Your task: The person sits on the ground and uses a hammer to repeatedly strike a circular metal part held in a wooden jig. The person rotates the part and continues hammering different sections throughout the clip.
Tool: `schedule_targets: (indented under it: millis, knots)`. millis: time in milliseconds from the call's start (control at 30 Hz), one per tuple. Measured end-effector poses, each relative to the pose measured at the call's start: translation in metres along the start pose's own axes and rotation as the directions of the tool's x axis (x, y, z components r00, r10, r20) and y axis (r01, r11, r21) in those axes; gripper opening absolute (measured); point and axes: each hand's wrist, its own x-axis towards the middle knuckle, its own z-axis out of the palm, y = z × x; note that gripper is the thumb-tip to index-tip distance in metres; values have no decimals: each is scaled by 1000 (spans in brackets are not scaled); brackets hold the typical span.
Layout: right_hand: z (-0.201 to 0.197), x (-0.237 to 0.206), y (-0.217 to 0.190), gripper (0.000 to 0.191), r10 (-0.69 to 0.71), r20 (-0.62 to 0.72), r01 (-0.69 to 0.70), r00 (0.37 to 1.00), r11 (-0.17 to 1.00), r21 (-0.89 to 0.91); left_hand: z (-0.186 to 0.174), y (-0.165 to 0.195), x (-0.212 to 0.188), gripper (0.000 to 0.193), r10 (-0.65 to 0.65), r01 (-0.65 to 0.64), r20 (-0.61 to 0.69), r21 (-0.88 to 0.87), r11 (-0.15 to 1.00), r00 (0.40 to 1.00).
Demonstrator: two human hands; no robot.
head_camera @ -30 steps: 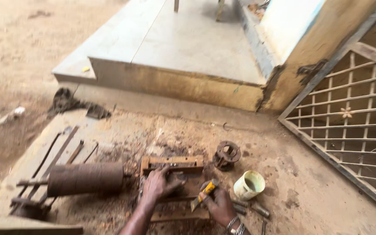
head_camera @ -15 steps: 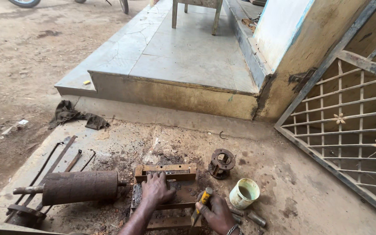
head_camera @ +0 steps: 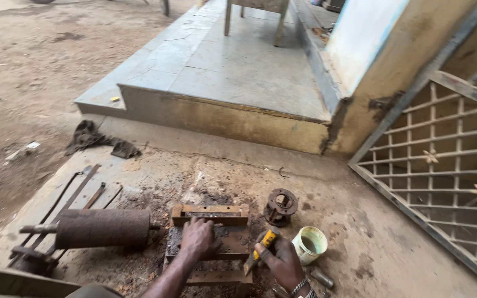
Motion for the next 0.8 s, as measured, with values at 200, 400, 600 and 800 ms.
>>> schedule_targets:
  millis: [200,400,600,800]
  knots:
    - [10,0,10,16,-186,-57,181,981,980,-83,-12,12,-3,50,59,-58,-35,44,997,998]
    - [14,-14,9,24,0,-64,-7,998,995,-103,-16,11,-18,29,7,-10,-61,-58,998,998]
    - [-2,3,23,24,-11,19,14,1000,986,-167,-21,-2,-7,44,-160,114,-30,-574,811,987]
    - [-6,12,45,14,-4,-8,5,1000,995,100,6,-13,9,54,-154,-38,-192,-736,676,969]
